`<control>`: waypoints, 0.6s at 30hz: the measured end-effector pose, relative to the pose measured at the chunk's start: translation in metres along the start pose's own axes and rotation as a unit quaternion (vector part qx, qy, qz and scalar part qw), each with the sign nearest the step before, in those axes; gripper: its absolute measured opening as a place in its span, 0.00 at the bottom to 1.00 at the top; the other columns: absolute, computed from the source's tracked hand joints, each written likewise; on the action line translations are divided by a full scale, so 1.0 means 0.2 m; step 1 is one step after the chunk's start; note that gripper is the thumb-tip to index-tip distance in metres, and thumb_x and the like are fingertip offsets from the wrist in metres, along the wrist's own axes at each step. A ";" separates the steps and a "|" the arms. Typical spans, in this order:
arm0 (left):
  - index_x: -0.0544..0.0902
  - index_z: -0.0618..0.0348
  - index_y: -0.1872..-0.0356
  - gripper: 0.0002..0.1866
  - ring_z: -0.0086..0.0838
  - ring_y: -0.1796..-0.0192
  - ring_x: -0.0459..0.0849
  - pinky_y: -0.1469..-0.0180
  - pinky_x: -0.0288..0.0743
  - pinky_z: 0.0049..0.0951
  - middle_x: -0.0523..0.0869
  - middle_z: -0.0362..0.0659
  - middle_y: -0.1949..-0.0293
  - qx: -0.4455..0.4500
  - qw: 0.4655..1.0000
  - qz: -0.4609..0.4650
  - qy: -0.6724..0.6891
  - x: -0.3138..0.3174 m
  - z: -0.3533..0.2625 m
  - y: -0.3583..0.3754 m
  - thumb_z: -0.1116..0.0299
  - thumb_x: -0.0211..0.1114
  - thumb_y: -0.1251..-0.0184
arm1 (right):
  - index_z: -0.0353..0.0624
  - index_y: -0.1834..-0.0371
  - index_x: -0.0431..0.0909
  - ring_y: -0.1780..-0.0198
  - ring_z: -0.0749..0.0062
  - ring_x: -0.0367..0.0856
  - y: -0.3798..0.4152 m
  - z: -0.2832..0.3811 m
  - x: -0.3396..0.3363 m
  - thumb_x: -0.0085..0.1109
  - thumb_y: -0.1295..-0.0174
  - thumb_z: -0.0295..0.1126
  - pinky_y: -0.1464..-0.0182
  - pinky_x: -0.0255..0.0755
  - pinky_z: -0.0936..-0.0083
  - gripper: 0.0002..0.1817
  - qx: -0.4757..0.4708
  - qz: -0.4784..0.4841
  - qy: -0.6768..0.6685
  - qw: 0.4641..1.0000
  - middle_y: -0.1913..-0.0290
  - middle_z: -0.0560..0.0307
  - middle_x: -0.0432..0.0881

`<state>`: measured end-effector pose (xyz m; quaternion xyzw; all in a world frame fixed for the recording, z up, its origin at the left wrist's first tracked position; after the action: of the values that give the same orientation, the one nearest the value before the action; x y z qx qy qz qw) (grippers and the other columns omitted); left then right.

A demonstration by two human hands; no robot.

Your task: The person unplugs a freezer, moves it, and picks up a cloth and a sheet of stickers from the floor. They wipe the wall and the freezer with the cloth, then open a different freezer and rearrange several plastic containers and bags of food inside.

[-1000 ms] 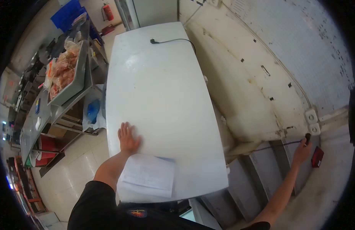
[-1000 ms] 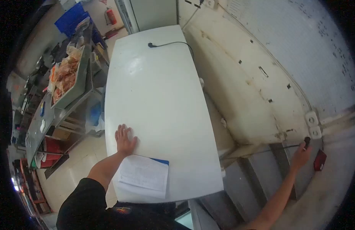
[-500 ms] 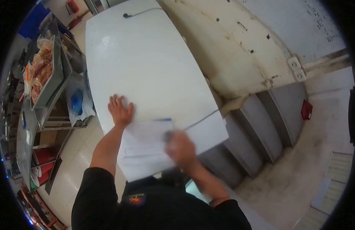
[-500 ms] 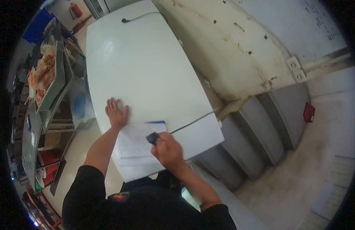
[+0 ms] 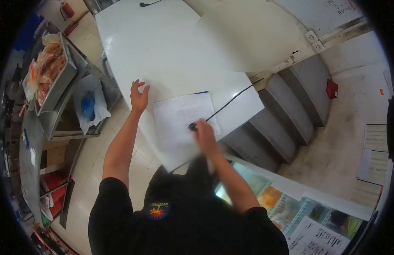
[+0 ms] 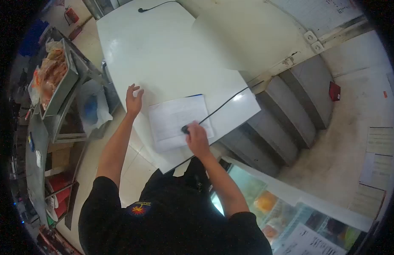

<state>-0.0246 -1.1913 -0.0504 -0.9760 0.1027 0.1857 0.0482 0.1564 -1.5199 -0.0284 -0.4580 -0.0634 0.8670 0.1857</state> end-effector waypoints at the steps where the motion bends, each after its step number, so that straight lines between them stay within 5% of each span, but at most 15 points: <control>1: 0.83 0.62 0.46 0.20 0.54 0.24 0.68 0.23 0.61 0.48 0.76 0.59 0.31 0.091 0.991 -0.031 -0.092 -0.11 -0.01 0.06 0.60 0.72 0.33 | 0.40 0.51 0.72 0.27 0.42 0.71 0.02 0.04 -0.03 0.65 0.37 0.27 0.29 0.65 0.48 0.15 0.010 -0.058 -0.019 0.998 0.37 0.44 0.79; 2: 0.83 0.62 0.46 0.19 0.54 0.27 0.73 0.26 0.65 0.45 0.80 0.59 0.34 0.182 0.964 -0.066 -0.182 -0.21 -0.03 0.10 0.64 0.72 0.33 | 0.40 0.51 0.72 0.27 0.42 0.71 0.02 0.06 -0.02 0.65 0.37 0.27 0.29 0.65 0.48 0.15 0.006 -0.063 -0.025 0.998 0.37 0.44 0.79; 7: 0.82 0.63 0.48 0.17 0.51 0.36 0.79 0.33 0.71 0.45 0.83 0.55 0.43 0.151 0.971 -0.084 -0.165 -0.56 0.23 0.17 0.65 0.71 0.33 | 0.41 0.52 0.70 0.24 0.40 0.67 0.07 0.07 0.08 0.62 0.34 0.27 0.22 0.51 0.37 0.12 0.057 -0.134 0.052 0.988 0.33 0.44 0.78; 12: 0.81 0.63 0.43 0.21 0.45 0.38 0.82 0.34 0.73 0.40 0.84 0.54 0.43 -0.018 0.995 -0.043 -0.089 -0.69 0.60 0.07 0.64 0.71 0.32 | 0.42 0.52 0.69 0.23 0.40 0.66 0.08 0.10 0.11 0.58 0.31 0.29 0.21 0.42 0.32 0.10 0.091 -0.136 0.053 0.985 0.32 0.45 0.79; 18: 0.76 0.65 0.36 0.26 0.36 0.35 0.79 0.32 0.71 0.36 0.82 0.50 0.40 -0.119 0.991 -0.034 -0.046 -0.65 0.56 -0.08 0.61 0.70 0.29 | 0.39 0.44 0.71 0.23 0.43 0.66 0.07 0.03 0.15 0.53 0.28 0.29 0.21 0.43 0.32 0.12 0.102 -0.138 0.046 0.984 0.34 0.44 0.80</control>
<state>-0.1784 -1.1366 -0.1054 -0.9682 0.0444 0.2393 -0.0574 0.1322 -1.5208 -0.0507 -0.4631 -0.0291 0.8129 0.3521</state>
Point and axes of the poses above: each hand's wrist, its own y-axis away from the middle knuckle, its own x-axis out of the palm, z = x × y, the point moved 4 cm from there along -y, towards the middle knuckle
